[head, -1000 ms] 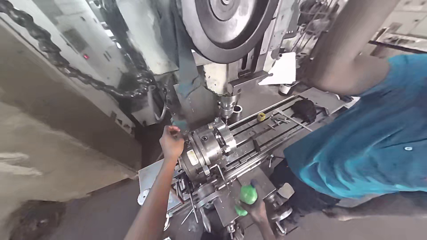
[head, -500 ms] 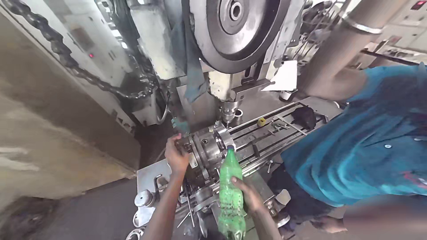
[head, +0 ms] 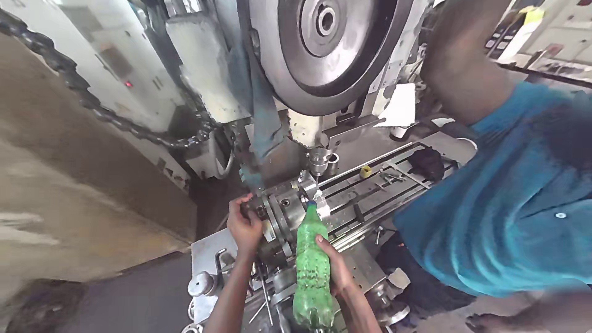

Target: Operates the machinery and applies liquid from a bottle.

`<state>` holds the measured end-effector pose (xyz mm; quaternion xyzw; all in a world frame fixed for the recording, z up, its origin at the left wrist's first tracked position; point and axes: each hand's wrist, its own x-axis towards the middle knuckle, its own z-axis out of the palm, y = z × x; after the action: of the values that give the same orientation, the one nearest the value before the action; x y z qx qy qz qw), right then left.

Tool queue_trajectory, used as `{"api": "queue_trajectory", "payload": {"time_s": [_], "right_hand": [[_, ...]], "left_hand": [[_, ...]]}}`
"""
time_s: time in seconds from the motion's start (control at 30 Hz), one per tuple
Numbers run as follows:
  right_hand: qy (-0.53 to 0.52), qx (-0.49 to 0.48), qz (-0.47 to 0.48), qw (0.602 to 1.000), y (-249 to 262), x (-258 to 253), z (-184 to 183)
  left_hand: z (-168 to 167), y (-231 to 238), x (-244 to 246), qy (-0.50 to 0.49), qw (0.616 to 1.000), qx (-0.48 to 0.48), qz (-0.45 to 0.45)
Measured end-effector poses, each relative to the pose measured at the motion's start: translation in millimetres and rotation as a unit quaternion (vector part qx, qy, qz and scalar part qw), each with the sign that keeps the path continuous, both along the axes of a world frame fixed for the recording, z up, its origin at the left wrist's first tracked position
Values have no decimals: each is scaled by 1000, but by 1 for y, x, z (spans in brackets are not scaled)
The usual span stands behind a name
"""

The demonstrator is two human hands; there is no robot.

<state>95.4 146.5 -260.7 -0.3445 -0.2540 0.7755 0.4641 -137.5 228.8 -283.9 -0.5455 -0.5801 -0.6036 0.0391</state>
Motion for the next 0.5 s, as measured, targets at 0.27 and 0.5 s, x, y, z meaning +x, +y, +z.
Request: {"api": "queue_trajectory", "payload": {"time_s": [0.27,0.5], "right_hand": [[7,11,8,1000,-1,1,-1],[18,19,12,1000,-3,2,0]], "left_hand": [[0,0,-1,-8,1000,4,-4],[0,2,-2,-4,1000,23,-5]]}}
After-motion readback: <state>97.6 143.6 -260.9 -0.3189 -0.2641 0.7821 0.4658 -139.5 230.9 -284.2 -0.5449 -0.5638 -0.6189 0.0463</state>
